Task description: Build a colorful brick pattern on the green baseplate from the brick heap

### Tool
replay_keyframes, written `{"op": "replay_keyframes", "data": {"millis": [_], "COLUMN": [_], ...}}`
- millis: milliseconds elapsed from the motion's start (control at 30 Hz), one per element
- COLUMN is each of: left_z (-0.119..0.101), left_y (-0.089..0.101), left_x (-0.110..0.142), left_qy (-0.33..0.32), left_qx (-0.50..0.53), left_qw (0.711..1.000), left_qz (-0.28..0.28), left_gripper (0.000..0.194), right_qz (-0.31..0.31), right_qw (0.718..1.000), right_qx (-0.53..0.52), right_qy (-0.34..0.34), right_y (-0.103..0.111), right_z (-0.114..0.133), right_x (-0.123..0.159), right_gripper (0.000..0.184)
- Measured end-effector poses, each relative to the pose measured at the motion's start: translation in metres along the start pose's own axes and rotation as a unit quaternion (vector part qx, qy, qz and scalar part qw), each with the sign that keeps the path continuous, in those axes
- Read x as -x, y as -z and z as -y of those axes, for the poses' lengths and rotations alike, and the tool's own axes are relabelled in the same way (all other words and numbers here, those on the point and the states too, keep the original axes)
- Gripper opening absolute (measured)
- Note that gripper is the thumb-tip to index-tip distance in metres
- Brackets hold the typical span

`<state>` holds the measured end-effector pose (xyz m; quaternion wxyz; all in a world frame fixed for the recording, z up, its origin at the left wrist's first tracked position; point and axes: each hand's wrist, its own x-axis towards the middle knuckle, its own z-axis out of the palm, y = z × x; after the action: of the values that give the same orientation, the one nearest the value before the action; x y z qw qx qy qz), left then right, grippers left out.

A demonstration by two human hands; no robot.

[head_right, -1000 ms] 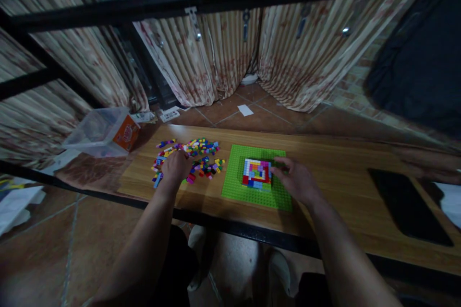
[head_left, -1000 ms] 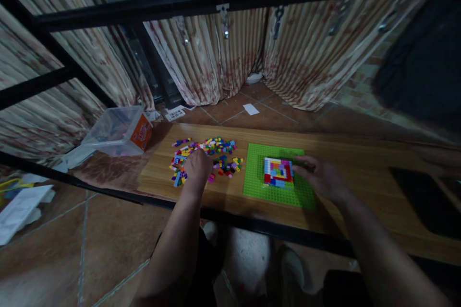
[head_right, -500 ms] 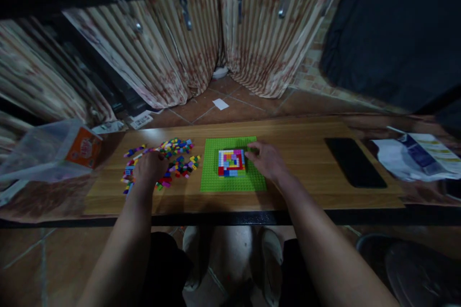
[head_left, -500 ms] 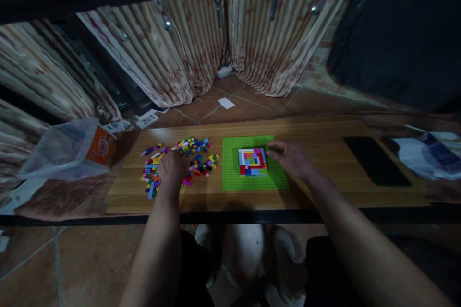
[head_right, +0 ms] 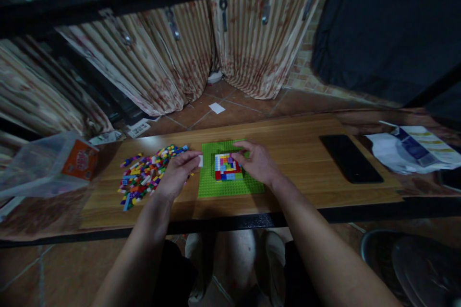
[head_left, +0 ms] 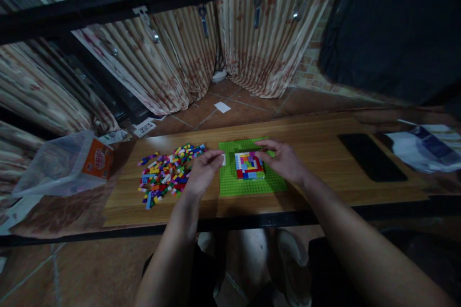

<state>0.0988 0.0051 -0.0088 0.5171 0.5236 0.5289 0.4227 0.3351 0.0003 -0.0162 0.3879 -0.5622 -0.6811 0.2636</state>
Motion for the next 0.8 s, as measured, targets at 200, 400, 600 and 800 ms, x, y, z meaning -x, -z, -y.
{"op": "replay_keyframes", "data": {"millis": [200,400,600,800], "left_z": [-0.002,0.004,0.000,0.001], "left_y": [-0.028,-0.042,-0.049,-0.038], "left_x": [0.007,0.008,0.006,-0.003], "left_qy": [0.068,0.073,0.068,0.029], "left_qx": [0.136,0.168,0.155,0.072], "left_qw": [0.988,0.982,0.985,0.996], "left_qz": [0.036,0.057,0.044,-0.051], "left_gripper": [0.031,0.031,0.029,0.017], "right_qz": [0.057,0.066,0.067,0.052], "right_qw": [0.989,0.984,0.985,0.994], "right_qx": [-0.019,0.032,0.042,0.047], "right_qy": [0.135,0.159,0.152,0.081], "right_y": [-0.011,-0.018,-0.010,0.002], "right_z": [0.021,0.026,0.021,-0.012], "right_x": [0.006,0.009,0.008,0.008], "right_gripper": [0.044,0.033,0.027,0.030]}}
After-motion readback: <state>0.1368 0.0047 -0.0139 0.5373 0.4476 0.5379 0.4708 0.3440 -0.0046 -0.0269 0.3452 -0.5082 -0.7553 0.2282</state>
